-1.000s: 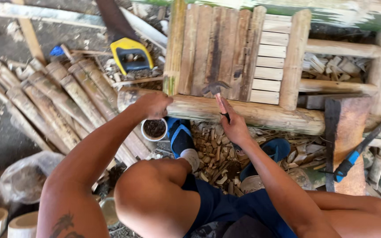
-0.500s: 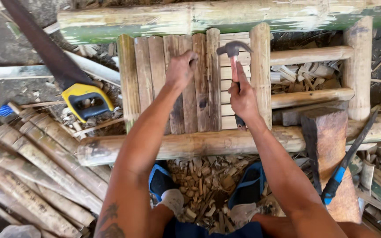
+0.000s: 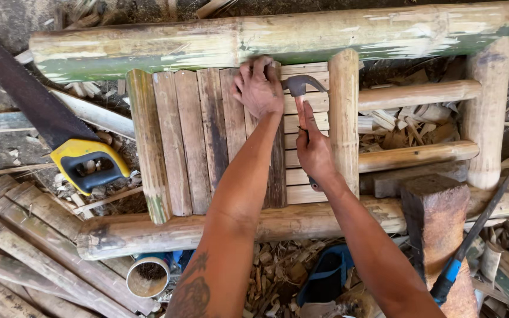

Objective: The person assembles a bamboo structure by placing split bamboo slats into a frame and securing them with a hammer and nails. They repeatedly cut bamboo pieces to size with a hand saw and fit them into the frame.

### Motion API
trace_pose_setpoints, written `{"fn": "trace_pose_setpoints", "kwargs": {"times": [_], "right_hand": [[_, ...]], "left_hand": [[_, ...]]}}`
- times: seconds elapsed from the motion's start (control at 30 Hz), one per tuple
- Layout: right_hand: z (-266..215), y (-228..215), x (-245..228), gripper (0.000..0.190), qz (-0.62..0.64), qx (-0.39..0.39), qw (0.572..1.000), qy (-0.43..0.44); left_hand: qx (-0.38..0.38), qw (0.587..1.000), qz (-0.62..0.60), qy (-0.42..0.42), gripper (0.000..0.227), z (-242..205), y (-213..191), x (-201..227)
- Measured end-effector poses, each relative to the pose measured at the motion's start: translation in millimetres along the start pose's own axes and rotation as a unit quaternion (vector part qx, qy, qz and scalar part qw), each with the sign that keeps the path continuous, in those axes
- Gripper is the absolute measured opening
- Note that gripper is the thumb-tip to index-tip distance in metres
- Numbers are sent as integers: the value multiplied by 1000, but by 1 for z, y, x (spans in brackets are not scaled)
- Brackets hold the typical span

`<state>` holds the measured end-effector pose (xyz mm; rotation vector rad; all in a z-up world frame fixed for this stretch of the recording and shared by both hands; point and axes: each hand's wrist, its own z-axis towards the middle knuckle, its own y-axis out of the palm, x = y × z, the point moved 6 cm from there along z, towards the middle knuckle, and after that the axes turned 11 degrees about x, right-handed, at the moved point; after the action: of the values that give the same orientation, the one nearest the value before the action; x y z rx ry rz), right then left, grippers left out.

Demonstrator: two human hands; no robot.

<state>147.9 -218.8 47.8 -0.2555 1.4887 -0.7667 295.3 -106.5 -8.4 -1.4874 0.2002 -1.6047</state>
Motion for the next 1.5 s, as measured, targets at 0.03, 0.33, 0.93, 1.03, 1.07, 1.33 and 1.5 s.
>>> {"fn": "trace_pose_setpoints", "kwargs": {"times": [0.03,0.33,0.93,1.03,1.07,1.33,1.5], "right_hand": [[4,-2,7,68,-29,-3,999,31],[11,-17,-15,72,-60,126,976,-165],[28,11,8,71,-87,84,990,-74],[29,10,27,70,4,19,992,124],[24,10,29,71,100,24,979,174],[-6,29,41,67,319,29,884,342],[-4,28,43,67,279,17,904,322]], "left_hand": [[-41,998,37,-10,10,-1,6,1],[-86,993,56,49,20,8,-2,5],[-71,992,37,93,19,16,-4,3],[-205,971,57,105,36,2,-12,-8],[-189,966,50,169,54,-8,-27,-9],[-240,926,121,265,89,-58,-58,-29],[-227,932,109,261,91,-58,-59,-29]]}}
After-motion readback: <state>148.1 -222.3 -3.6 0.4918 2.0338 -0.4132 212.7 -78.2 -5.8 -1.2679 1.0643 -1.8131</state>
